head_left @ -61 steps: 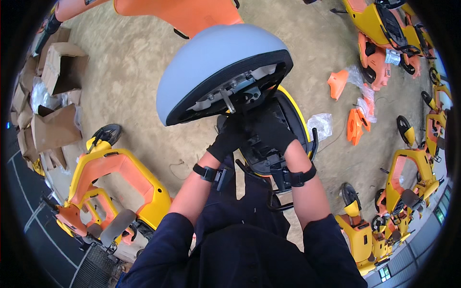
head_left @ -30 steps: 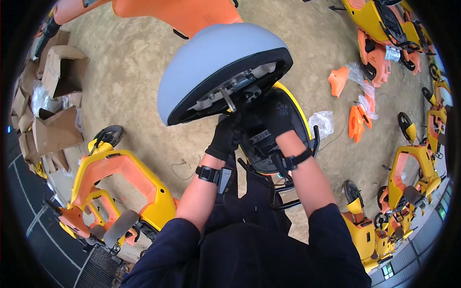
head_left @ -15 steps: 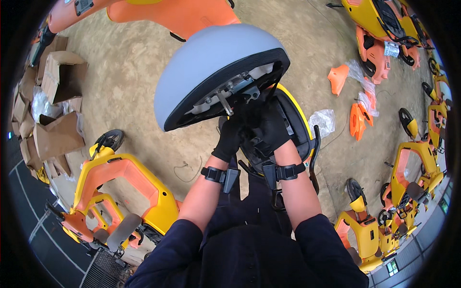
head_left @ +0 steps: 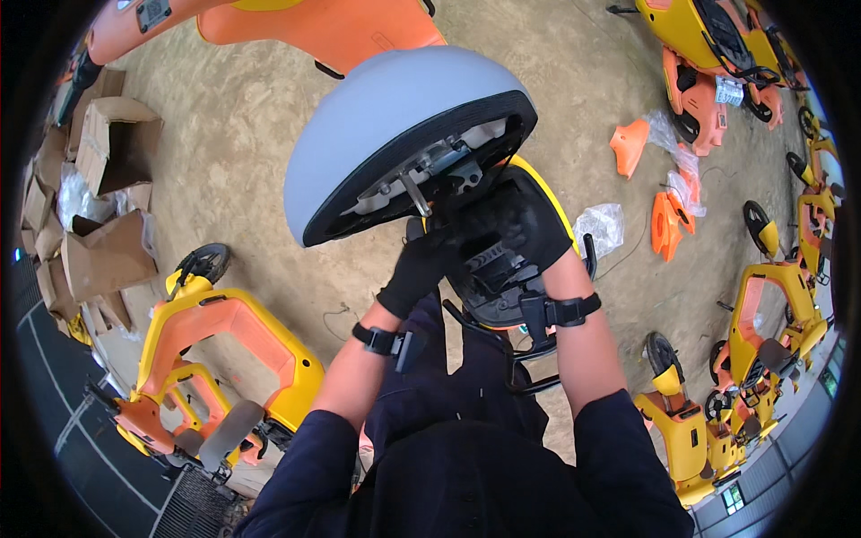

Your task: The person handles a silver cover on the seat of an orange scooter, opens the seat to look inside the compartment, and then closes it.

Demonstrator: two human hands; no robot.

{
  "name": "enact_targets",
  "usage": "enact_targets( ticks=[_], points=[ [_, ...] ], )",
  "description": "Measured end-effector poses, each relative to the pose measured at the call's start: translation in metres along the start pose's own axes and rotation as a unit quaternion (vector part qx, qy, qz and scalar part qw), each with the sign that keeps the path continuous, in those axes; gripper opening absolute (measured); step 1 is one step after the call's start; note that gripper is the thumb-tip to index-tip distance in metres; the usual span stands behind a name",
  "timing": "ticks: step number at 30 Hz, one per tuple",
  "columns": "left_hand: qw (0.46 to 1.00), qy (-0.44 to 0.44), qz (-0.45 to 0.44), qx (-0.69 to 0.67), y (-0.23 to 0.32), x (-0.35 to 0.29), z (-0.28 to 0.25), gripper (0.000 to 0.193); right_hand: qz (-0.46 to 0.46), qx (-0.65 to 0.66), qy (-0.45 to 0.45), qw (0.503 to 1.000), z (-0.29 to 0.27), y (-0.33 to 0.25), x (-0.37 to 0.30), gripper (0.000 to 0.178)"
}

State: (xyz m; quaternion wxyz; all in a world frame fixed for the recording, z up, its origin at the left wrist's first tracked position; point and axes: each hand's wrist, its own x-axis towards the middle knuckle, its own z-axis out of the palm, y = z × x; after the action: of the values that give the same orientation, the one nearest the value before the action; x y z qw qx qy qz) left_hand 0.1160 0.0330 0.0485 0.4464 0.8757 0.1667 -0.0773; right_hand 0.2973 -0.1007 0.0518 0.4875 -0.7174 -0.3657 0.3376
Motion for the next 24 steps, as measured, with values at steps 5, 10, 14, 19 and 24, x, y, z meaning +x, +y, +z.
enact_targets(
  ticks=[5,10,14,19,24],
  points=[
    [0.991,0.108,-0.073,-0.039,-0.046,-0.025,-0.036,0.028,0.175,0.324,0.032,0.929,-0.073,0.025,0.008,0.016],
    [0.990,0.130,0.002,0.051,-0.018,-0.026,-0.039,0.022,0.227,0.493,0.099,0.834,-0.043,-0.014,0.005,0.024],
    [0.984,0.061,0.129,-0.105,0.033,-0.014,-0.031,0.014,0.281,0.506,0.150,0.801,-0.022,-0.009,-0.013,0.022],
    [0.935,-0.031,-0.071,-0.347,0.063,0.026,-0.003,0.025,0.034,0.091,0.122,0.988,-0.017,-0.016,-0.009,0.029],
    [0.736,-0.062,-0.099,-0.666,0.032,0.038,-0.009,0.048,0.033,0.071,0.116,0.990,-0.019,-0.022,-0.002,0.038]
  ],
)
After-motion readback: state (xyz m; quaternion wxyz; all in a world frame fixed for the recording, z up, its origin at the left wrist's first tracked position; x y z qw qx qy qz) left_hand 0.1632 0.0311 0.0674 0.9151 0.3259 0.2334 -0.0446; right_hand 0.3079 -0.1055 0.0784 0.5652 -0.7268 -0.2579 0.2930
